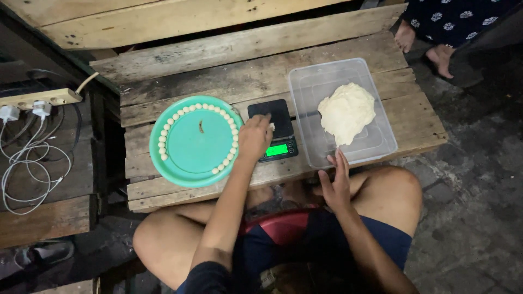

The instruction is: The person is portioning a large mass of dough into small, uniform pieces by weighing each one on a digital scale and then placing them on a plate.

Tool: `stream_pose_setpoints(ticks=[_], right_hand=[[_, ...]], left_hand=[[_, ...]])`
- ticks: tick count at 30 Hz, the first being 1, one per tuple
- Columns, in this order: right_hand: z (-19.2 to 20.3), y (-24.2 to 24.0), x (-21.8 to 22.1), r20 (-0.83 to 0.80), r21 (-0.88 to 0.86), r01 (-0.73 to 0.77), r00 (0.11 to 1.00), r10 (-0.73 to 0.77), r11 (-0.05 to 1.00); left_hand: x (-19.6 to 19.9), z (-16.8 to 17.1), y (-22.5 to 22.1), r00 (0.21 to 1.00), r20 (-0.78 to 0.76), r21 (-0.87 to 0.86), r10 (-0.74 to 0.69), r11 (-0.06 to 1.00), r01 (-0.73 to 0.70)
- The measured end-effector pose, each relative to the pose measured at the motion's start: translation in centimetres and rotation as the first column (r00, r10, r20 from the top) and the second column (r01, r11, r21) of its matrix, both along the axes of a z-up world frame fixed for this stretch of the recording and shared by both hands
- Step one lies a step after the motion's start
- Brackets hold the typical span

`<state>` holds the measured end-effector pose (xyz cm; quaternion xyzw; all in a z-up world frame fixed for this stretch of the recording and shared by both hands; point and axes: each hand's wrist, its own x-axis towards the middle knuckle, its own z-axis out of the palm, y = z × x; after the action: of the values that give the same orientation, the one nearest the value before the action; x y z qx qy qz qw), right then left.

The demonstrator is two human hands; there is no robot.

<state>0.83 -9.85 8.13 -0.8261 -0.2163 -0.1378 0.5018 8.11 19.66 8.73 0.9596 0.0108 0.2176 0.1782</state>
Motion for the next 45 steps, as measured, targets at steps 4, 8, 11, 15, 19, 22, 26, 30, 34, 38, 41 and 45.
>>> stream_pose_setpoints(ticks=[4, 8, 11, 15, 19, 22, 26, 30, 34, 38, 41, 45], right_hand=[[0.6, -0.1, 0.0, -0.009, -0.001, 0.003, 1.0, -0.003, 1.0], [0.6, -1.3, 1.5, 0.073, -0.167, 0.186, 0.982, -0.176, 0.968], [0.1, -2.4, 3.5, 0.18, -0.265, 0.324, 0.942, -0.283, 0.908], [-2.8, -4.6, 7.3, 0.255, -0.604, 0.485, 0.869, -0.423, 0.633], [-2.7, -5.2, 9.2, 0.341, -0.678, 0.512, 0.855, -0.391, 0.528], [-1.6, -5.0, 9.0, 0.29, -0.663, 0.476, 0.875, -0.388, 0.578], [-2.0, -5.7, 9.1, 0.325, -0.661, 0.501, 0.862, -0.389, 0.558], [-3.7, -6.8, 9.9, 0.308, -0.673, 0.507, 0.854, -0.419, 0.539], [-3.9, -6.8, 9.8, 0.265, -0.604, 0.513, 0.851, -0.454, 0.609], [-1.9, -5.0, 8.3, 0.342, -0.429, 0.541, 0.839, -0.424, 0.723], [-2.1, -4.1, 7.8, 0.377, -0.382, 0.529, 0.838, -0.395, 0.758], [-0.4, -2.1, 7.0, 0.407, -0.398, 0.444, 0.87, -0.279, 0.803]], left_hand=[[-0.9, 2.4, 0.6, 0.999, 0.024, -0.108, -0.022, 0.994, 0.025], [-5.0, 6.3, 0.6, 0.995, 0.085, -0.279, -0.044, 0.958, 0.066], [-9.7, 5.2, 0.9, 0.99, -0.002, -0.368, -0.138, 0.921, 0.128], [-14.8, 9.0, 1.2, 0.919, -0.315, -0.43, -0.238, 0.899, 0.085], [-18.3, 4.7, 1.9, 0.874, -0.444, -0.467, -0.196, 0.883, -0.039], [-20.1, 3.4, 2.0, 0.872, -0.458, -0.525, -0.174, 0.844, -0.107], [-20.3, 1.4, 2.5, 0.898, -0.431, -0.51, -0.082, 0.843, -0.168], [-20.0, 1.0, 2.7, 0.911, -0.411, -0.498, -0.025, 0.844, -0.201], [-19.8, 1.8, 2.3, 0.915, -0.403, -0.506, -0.031, 0.84, -0.194], [-20.1, 1.9, 2.6, 0.938, -0.343, -0.505, -0.036, 0.85, -0.152], [-20.2, 1.6, 2.6, 0.95, -0.312, -0.461, -0.03, 0.879, -0.124], [-19.9, 0.9, 2.8, 0.951, -0.309, -0.461, -0.005, 0.875, -0.145]])
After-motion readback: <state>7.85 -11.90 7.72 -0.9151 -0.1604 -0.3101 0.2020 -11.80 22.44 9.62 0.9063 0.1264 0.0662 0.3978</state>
